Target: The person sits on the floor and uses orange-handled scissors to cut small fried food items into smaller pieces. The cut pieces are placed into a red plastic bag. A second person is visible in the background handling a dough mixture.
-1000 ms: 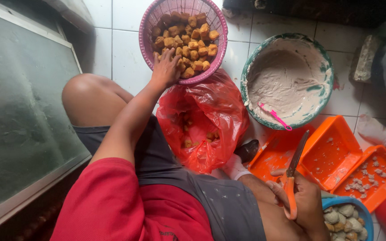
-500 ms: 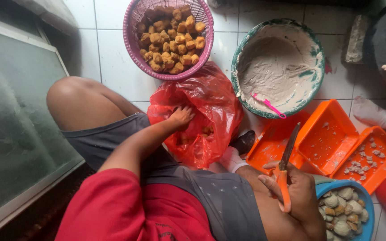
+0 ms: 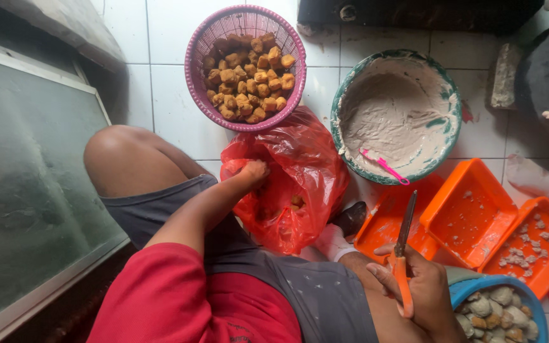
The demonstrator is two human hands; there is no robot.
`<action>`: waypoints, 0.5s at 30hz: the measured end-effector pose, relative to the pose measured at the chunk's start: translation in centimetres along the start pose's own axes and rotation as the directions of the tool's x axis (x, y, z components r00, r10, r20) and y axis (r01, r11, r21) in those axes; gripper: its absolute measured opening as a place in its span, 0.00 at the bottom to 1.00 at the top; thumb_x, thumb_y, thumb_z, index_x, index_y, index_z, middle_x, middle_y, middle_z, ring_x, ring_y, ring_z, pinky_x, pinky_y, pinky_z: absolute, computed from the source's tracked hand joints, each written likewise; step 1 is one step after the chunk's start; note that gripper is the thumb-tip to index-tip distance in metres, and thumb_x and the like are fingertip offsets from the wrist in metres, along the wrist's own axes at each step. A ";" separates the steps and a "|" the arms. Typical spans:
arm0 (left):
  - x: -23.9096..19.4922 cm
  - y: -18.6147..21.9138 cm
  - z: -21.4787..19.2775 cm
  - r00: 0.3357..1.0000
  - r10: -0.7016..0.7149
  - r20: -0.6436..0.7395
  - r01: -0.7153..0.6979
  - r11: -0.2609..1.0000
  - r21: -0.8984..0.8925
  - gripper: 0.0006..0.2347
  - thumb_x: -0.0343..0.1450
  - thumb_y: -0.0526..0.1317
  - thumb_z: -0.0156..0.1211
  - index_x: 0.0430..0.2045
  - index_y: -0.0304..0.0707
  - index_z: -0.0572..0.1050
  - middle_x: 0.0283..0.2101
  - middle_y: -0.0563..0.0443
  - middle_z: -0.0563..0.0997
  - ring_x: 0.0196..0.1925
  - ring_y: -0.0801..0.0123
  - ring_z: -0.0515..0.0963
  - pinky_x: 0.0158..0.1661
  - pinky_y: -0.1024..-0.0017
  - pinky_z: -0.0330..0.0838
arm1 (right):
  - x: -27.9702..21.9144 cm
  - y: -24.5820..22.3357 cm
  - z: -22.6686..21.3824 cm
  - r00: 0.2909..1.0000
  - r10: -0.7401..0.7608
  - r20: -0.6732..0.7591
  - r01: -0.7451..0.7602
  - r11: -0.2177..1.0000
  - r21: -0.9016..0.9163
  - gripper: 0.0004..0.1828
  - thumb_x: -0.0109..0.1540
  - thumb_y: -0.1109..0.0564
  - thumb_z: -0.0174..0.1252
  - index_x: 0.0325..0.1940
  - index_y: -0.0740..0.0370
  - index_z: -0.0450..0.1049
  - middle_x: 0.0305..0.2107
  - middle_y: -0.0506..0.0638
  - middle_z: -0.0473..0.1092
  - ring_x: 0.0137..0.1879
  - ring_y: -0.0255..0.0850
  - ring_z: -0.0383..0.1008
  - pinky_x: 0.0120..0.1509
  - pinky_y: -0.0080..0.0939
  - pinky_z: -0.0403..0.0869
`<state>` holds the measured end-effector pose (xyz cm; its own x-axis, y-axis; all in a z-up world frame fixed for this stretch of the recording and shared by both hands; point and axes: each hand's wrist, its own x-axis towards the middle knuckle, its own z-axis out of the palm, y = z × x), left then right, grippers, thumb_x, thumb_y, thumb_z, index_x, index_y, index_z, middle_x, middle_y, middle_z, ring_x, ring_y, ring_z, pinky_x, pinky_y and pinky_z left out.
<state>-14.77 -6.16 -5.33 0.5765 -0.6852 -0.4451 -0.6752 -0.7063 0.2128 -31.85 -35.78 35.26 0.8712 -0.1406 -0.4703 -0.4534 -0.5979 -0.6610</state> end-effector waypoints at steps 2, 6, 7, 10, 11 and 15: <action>-0.2 -0.5 0.0 0.992 0.024 0.123 -0.013 0.996 -0.091 0.12 0.67 0.45 0.61 0.39 0.43 0.83 0.43 0.44 0.83 0.45 0.54 0.81 0.44 0.60 0.76 | -0.1 0.0 0.1 1.000 -0.022 -0.004 0.022 0.998 -0.059 0.19 0.50 0.54 0.72 0.43 0.59 0.79 0.10 0.45 0.70 0.16 0.31 0.71 0.21 0.34 0.68; 0.7 -1.8 -2.8 0.877 0.239 0.417 -0.114 0.946 -0.303 0.14 0.67 0.47 0.62 0.41 0.44 0.85 0.42 0.45 0.86 0.42 0.56 0.83 0.44 0.63 0.76 | 0.4 -0.5 0.4 0.999 -0.041 0.009 0.041 0.994 -0.101 0.19 0.50 0.53 0.72 0.42 0.59 0.79 0.11 0.46 0.70 0.16 0.31 0.71 0.21 0.35 0.69; 1.0 -1.7 -3.9 0.825 0.306 0.475 -0.137 0.924 -0.357 0.14 0.67 0.48 0.63 0.41 0.44 0.86 0.42 0.45 0.87 0.41 0.56 0.84 0.44 0.63 0.76 | 0.4 -0.8 0.5 1.000 -0.014 0.013 0.016 0.994 -0.109 0.19 0.50 0.52 0.73 0.42 0.59 0.79 0.12 0.46 0.71 0.16 0.32 0.72 0.21 0.35 0.70; 1.6 -0.7 -7.1 0.908 0.338 0.246 -0.068 0.700 -0.711 0.16 0.66 0.49 0.64 0.43 0.43 0.79 0.40 0.49 0.86 0.40 0.62 0.83 0.43 0.65 0.75 | 0.7 -1.8 0.8 0.999 0.020 0.034 -0.016 0.994 -0.107 0.20 0.50 0.51 0.74 0.42 0.58 0.79 0.13 0.48 0.72 0.17 0.33 0.73 0.23 0.36 0.72; 1.4 -0.7 -7.9 0.928 0.335 0.166 -0.116 0.681 -0.723 0.15 0.68 0.49 0.63 0.43 0.41 0.78 0.39 0.47 0.85 0.40 0.61 0.83 0.43 0.64 0.75 | 0.9 -2.3 0.9 0.999 0.010 0.037 -0.007 0.996 -0.089 0.20 0.49 0.51 0.74 0.42 0.59 0.79 0.12 0.48 0.73 0.18 0.33 0.73 0.24 0.36 0.72; 1.6 1.3 -7.6 0.937 0.326 0.126 -0.066 0.520 -0.851 0.15 0.72 0.50 0.54 0.37 0.35 0.75 0.35 0.42 0.86 0.39 0.59 0.85 0.44 0.63 0.77 | 1.3 -3.4 0.7 0.996 -0.061 0.059 0.065 0.996 -0.067 0.20 0.52 0.50 0.74 0.43 0.59 0.79 0.16 0.49 0.75 0.23 0.33 0.75 0.30 0.36 0.75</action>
<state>-11.23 -9.52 0.91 0.2617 -0.8499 -0.4575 0.0024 -0.4734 0.8808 -29.29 -33.34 36.48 0.8845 -0.0571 -0.4631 -0.3824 -0.6573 -0.6494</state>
